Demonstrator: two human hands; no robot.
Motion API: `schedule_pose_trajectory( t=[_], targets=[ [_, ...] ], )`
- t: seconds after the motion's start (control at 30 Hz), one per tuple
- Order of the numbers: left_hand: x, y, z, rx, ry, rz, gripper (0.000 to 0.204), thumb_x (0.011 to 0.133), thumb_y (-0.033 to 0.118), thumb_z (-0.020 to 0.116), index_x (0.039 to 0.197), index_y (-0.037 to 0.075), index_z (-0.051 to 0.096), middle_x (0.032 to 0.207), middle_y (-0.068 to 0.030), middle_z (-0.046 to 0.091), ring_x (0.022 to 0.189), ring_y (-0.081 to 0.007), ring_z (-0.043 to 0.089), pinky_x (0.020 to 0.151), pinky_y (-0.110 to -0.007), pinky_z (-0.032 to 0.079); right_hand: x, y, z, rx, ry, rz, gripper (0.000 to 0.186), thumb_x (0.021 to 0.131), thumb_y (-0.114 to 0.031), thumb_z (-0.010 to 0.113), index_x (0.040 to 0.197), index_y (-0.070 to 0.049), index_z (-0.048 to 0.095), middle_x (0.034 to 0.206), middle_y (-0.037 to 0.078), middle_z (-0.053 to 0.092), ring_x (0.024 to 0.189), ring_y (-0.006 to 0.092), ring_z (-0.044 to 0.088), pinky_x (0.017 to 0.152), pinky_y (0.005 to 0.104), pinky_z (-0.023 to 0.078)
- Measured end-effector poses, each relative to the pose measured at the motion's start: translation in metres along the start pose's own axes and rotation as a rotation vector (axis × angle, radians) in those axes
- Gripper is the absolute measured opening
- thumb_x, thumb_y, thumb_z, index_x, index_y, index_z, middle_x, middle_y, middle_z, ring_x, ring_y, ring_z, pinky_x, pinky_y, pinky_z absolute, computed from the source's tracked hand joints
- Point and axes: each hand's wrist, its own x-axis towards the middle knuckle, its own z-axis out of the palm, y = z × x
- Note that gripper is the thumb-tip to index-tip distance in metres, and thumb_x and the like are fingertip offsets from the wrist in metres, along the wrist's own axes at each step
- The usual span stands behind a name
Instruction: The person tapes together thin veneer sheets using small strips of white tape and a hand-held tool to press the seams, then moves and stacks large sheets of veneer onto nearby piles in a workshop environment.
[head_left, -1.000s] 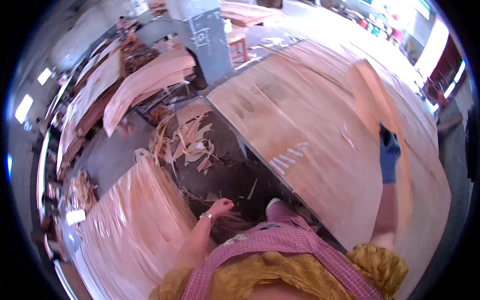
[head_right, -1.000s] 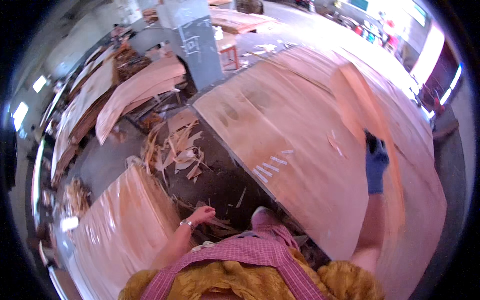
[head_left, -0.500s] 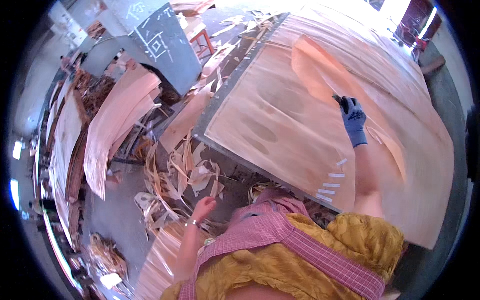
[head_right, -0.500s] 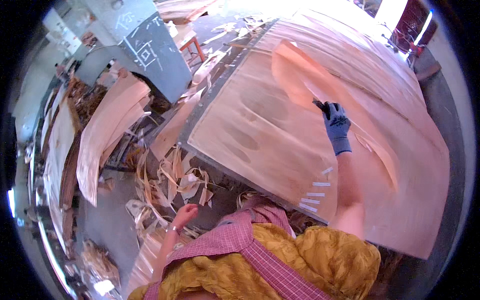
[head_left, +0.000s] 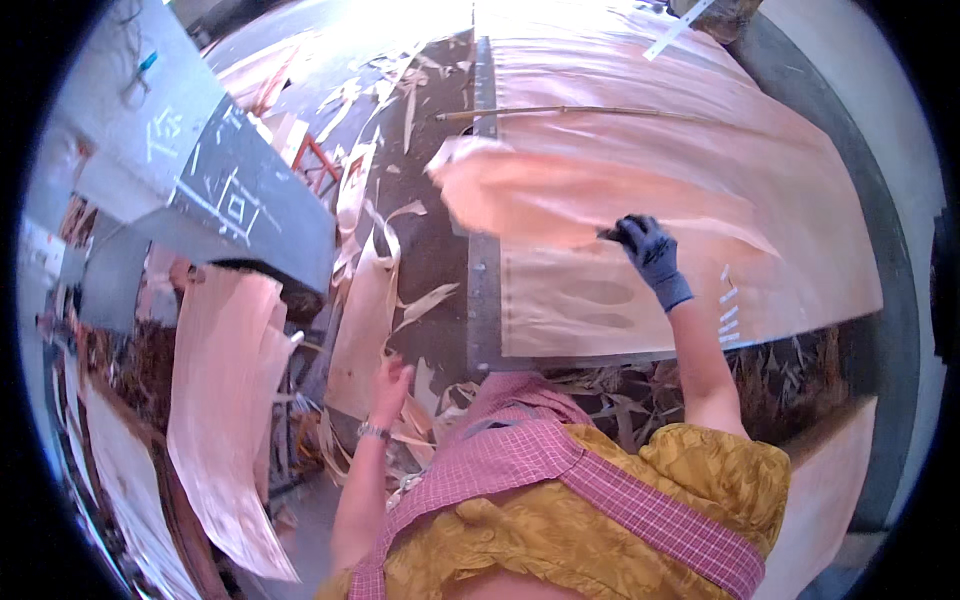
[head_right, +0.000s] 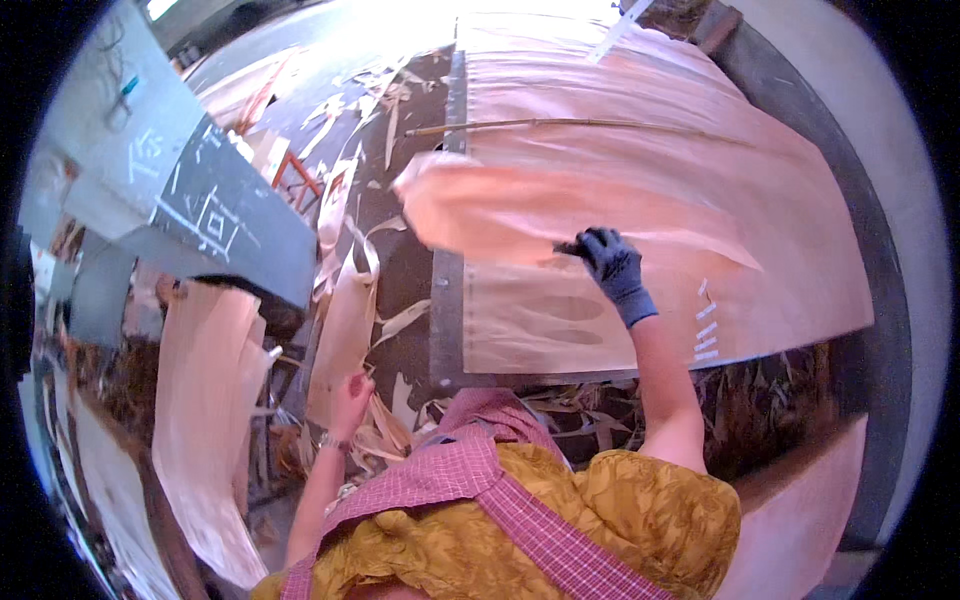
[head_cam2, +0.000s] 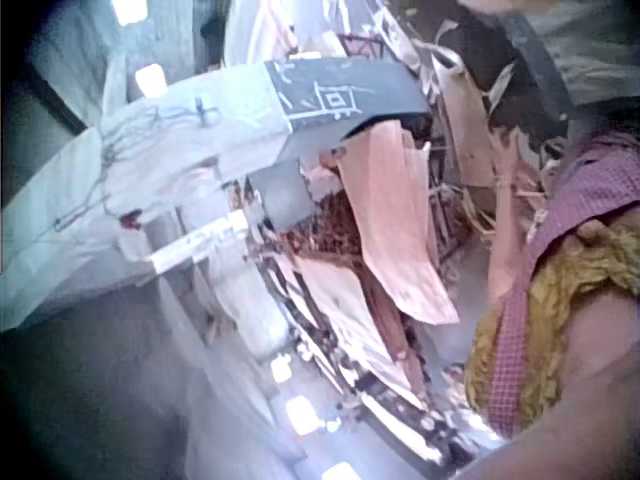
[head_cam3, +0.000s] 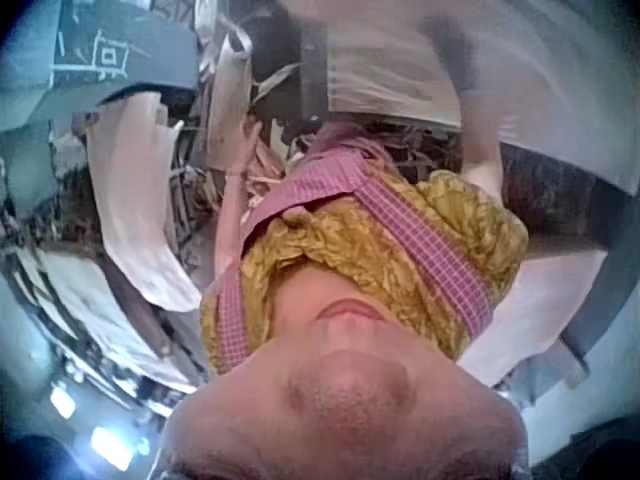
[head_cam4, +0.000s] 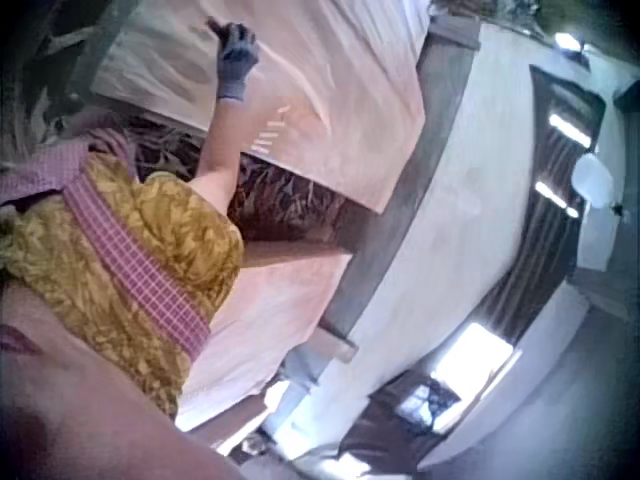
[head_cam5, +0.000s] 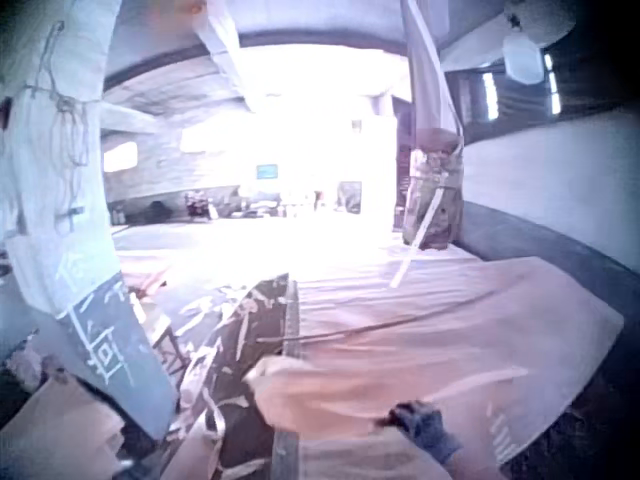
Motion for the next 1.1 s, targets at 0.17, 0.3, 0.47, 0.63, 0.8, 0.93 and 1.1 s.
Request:
schedule_pose_trajectory(
  t=[0.17, 0.3, 0.47, 0.63, 0.8, 0.93, 1.1],
  targets=[
    [0.111, 0.182, -0.010, 0.433, -0.074, 0.757, 0.067, 0.080, 0.034, 0.074, 0.131, 0.002, 0.047, 0.125, -0.0173, 0.052, 0.117, -0.0329, 0.050, 0.101, -0.044, 0.038, -0.005, -0.061, 0.007, 0.029, -0.032, 0.152, 0.038, 0.073, -0.017, 0.073, 0.109, -0.017, 0.063, 0.107, 0.005, 0.063, 0.098, 0.0256, 0.062, 0.074, 0.0402, 0.053],
    [0.176, 0.244, 0.002, 0.594, -0.252, 1.040, 0.105, 0.067, 0.056, 0.079, 0.145, 0.004, 0.032, 0.143, -0.0205, 0.039, 0.133, -0.0369, 0.038, 0.112, -0.049, 0.023, 0.024, -0.095, 0.048, 0.046, -0.027, 0.187, 0.036, 0.073, -0.018, 0.071, 0.108, -0.017, 0.063, 0.113, 0.005, 0.061, 0.100, 0.0270, 0.061, 0.074, 0.0403, 0.053],
    [0.266, 0.256, 0.043, 0.736, -0.516, 1.079, 0.108, 0.066, 0.054, 0.078, 0.149, 0.007, 0.027, 0.143, -0.0198, 0.040, 0.135, -0.0330, 0.037, 0.113, -0.051, 0.019, 0.095, -0.122, 0.093, 0.036, -0.007, 0.164, 0.031, 0.077, -0.020, 0.067, 0.108, -0.017, 0.061, 0.113, 0.005, 0.060, 0.099, 0.0248, 0.062, 0.073, 0.0388, 0.053],
    [0.363, 0.281, 0.080, 0.665, -0.674, 0.963, 0.046, 0.080, 0.034, 0.069, 0.118, 0.009, 0.060, 0.102, -0.0160, 0.067, 0.096, -0.0331, 0.064, 0.088, -0.046, 0.045, 0.153, -0.138, 0.093, -0.100, -0.004, 0.210, 0.034, 0.079, -0.029, 0.068, 0.111, -0.018, 0.064, 0.116, 0.004, 0.062, 0.090, 0.0219, 0.064, 0.070, 0.0362, 0.053],
    [0.476, 0.330, 0.142, 0.590, -0.857, 0.913, 0.023, 0.084, 0.032, 0.062, 0.091, 0.012, 0.071, 0.082, -0.0145, 0.070, 0.078, -0.0344, 0.068, 0.065, -0.045, 0.051, 0.149, -0.140, 0.099, -0.176, 0.117, 0.581, 0.050, 0.077, -0.028, 0.068, 0.126, -0.020, 0.058, 0.135, 0.006, 0.054, 0.090, 0.0211, 0.064, 0.065, 0.0355, 0.055],
    [0.596, 0.359, 0.213, 0.063, -1.337, 0.178, 0.018, 0.085, 0.016, 0.062, 0.091, 0.000, 0.068, 0.076, -0.0048, 0.066, 0.069, -0.0188, 0.065, 0.060, -0.034, 0.052, 0.118, -0.165, 0.099, -0.290, -0.076, 1.099, 0.043, 0.084, -0.018, 0.065, 0.127, -0.018, 0.057, 0.129, 0.007, 0.056, 0.103, 0.0266, 0.060, 0.076, 0.0411, 0.055],
    [0.696, 0.394, 0.254, 0.136, -1.482, 0.077, 0.013, 0.091, 0.012, 0.062, 0.098, 0.001, 0.064, 0.079, -0.0015, 0.063, 0.067, -0.0129, 0.061, 0.057, -0.029, 0.051, 0.047, -0.204, 0.123, -0.605, -0.158, 1.555, 0.029, 0.093, -0.019, 0.050, 0.121, -0.016, 0.060, 0.127, 0.009, 0.054, 0.116, 0.0344, 0.050, 0.092, 0.0491, 0.047]
  ],
)
